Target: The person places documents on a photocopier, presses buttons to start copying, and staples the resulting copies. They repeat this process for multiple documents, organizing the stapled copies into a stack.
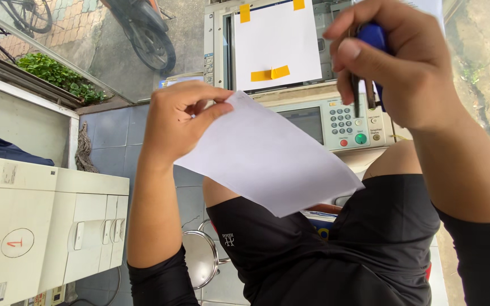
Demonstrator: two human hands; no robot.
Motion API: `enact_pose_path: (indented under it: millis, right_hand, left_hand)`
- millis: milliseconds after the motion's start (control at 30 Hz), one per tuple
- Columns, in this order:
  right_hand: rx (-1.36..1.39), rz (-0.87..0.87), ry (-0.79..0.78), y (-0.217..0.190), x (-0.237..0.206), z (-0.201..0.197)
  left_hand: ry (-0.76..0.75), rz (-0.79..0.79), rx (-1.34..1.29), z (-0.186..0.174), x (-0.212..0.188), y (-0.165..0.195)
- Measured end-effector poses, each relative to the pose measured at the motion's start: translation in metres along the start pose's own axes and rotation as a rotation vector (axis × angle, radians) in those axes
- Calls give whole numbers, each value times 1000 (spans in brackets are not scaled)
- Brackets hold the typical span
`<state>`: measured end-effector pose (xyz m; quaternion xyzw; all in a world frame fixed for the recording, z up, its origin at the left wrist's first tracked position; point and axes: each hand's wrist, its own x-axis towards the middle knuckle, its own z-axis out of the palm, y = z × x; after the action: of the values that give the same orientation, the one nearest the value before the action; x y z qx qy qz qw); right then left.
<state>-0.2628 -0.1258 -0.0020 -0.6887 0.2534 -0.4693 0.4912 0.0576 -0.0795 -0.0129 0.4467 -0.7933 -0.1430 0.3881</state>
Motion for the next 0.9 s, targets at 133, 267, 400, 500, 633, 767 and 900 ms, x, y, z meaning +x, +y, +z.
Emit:
enact_pose_path:
  millis: [133,267,400,500,633,767,900]
  right_hand:
    - [-424,104,-84,26,-5,18]
    - [-726,-26,-124,53,-9,54]
    - [-773,241,-66,153,22,77]
    - [-609,374,-38,170,39,81]
    - [-409,442,-40,155,70,107]
    - [-272,425,-174,173,99,142]
    - [-188,516,-247,208,134,184]
  left_hand:
    - [43,14,85,-21,1,-1]
    - [70,9,119,-36,-9,8]
    - [129,-64,144,3,-27,-87]
    - [344,-100,281,-15,-59,-121]
    - [518,-311,-602,-18,-103,-193]
    - [252,-535,-1018,10,-144,-271]
    - [299,-451,-1172,16,-165,-346]
